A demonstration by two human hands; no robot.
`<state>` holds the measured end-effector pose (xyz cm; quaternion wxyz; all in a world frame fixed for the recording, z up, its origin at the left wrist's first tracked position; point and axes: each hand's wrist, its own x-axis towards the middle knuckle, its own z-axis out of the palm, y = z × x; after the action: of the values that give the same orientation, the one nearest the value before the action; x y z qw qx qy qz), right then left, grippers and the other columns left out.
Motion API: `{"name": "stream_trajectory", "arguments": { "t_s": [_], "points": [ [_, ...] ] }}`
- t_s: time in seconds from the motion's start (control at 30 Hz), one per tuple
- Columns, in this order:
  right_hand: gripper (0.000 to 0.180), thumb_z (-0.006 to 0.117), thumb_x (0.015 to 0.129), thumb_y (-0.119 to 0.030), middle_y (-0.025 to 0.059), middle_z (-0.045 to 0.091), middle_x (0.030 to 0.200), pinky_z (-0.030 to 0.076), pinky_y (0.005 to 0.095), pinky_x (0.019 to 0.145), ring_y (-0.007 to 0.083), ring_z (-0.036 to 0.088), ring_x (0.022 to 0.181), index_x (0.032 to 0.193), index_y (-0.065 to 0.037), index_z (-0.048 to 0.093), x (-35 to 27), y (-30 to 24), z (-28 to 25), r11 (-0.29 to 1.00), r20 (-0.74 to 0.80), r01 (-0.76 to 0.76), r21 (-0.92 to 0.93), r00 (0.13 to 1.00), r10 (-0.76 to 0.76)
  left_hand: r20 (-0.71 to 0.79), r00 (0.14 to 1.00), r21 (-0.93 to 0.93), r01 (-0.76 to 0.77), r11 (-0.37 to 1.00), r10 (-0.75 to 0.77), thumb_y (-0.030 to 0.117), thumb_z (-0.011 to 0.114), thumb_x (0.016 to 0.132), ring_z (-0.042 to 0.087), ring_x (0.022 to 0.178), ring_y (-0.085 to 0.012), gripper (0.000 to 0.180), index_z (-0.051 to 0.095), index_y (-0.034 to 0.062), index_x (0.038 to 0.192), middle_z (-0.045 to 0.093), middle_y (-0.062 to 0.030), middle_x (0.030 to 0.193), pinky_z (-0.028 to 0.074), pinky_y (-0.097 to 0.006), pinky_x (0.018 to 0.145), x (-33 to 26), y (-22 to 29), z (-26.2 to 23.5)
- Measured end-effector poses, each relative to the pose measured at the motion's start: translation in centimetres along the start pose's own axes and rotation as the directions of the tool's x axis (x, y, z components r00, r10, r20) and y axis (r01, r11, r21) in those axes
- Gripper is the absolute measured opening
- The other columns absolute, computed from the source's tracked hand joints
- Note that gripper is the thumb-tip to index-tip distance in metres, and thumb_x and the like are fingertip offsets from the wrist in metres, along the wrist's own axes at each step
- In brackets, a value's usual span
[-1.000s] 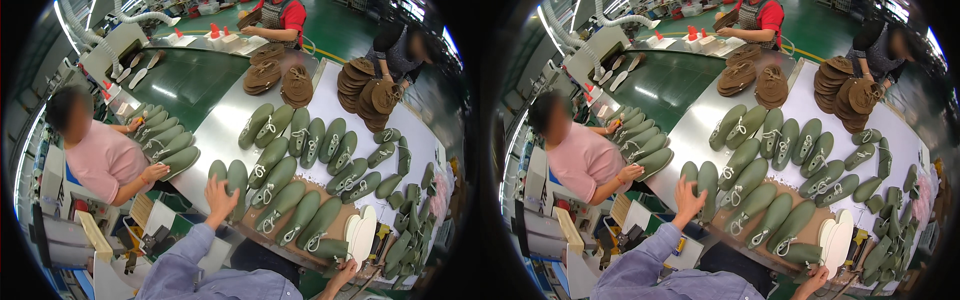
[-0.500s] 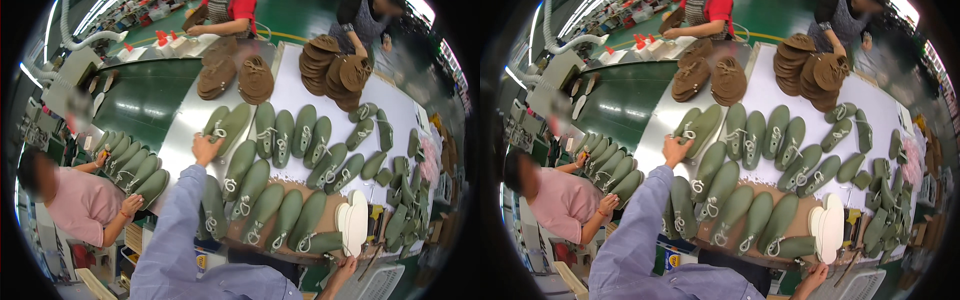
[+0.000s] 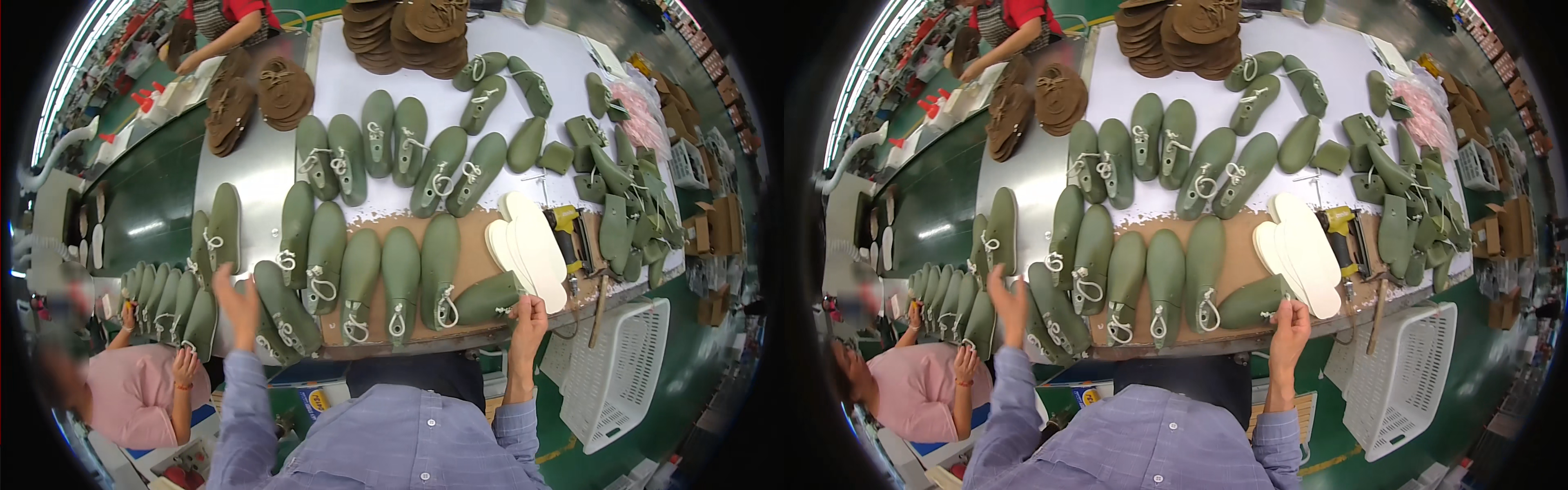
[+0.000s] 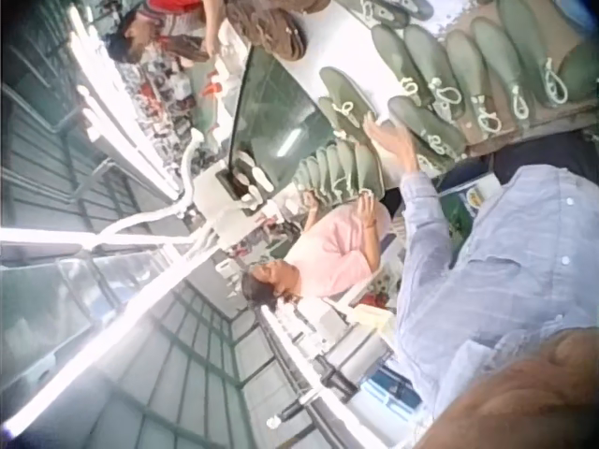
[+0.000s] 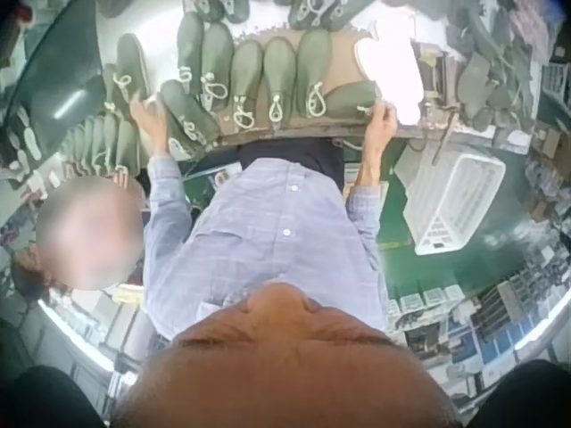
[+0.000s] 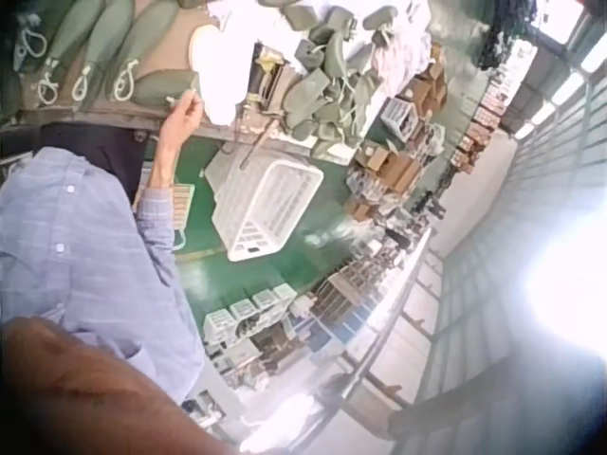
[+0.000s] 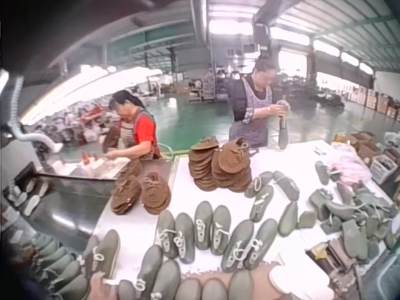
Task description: The person assembles green slip-on shoes at a factory workstation. They pick up shoe uppers, insert white insoles, and use a hammer to secure the components. The person also ties white laces around the shoe openings and arranges the finished shoes on the table.
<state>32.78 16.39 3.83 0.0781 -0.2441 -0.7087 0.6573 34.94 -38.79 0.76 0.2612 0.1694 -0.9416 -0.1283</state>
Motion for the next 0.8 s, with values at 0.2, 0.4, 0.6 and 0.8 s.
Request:
{"name": "stream_trajectory", "arguments": {
  "t_s": [0.2,0.4,0.6,0.8],
  "points": [
    [0.025,0.062,0.102,-0.012,0.0056,0.065,0.103,0.051,0.0268,0.083,0.0114,0.061,0.091,0.122,0.004,0.061,-1.1,-1.9,4.0,0.990,0.193,0.028,0.141,0.980,-0.055,0.291,0.955,-0.501,0.110,0.859,0.047,0.009,0.077,0.083,0.052,0.133,-0.0392,0.050,0.059,0.0011,0.129,0.058,-0.0204,0.137,0.039,-0.047,0.113,-8.5,20.8,-1.7],
    [0.022,0.058,0.103,-0.010,0.0039,0.066,0.097,0.050,0.0259,0.082,0.0108,0.061,0.087,0.120,0.003,0.063,0.1,-0.6,1.0,0.994,0.234,0.026,0.104,0.971,-0.050,0.111,0.994,-0.112,0.025,0.993,-0.012,0.019,0.083,0.080,0.034,0.143,-0.0464,0.070,0.050,0.0010,0.140,0.035,-0.0287,0.154,0.033,-0.053,0.115,-5.2,18.6,2.3],
    [0.021,0.056,0.105,-0.011,0.0007,0.060,0.086,0.046,0.0239,0.073,0.0082,0.055,0.079,0.118,0.003,0.063,0.0,1.3,-1.3,0.998,0.221,-0.065,0.022,0.974,0.058,0.253,0.945,0.027,0.208,0.978,-0.208,0.046,0.086,0.072,0.042,0.137,-0.0410,0.063,0.074,0.0013,0.114,0.039,-0.0227,0.153,0.041,-0.049,0.109,-1.9,13.0,6.7],
    [0.021,0.057,0.106,-0.014,0.0000,0.057,0.082,0.046,0.0247,0.070,0.0081,0.053,0.074,0.117,0.002,0.065,0.6,2.1,-0.9,0.996,0.171,-0.024,0.086,0.985,0.009,0.136,0.942,-0.035,0.314,0.949,-0.307,0.045,0.086,0.071,0.052,0.125,-0.0357,0.055,0.077,-0.0004,0.101,0.055,-0.0172,0.133,0.046,-0.046,0.104,-2.0,10.7,6.6]
  ]
}}
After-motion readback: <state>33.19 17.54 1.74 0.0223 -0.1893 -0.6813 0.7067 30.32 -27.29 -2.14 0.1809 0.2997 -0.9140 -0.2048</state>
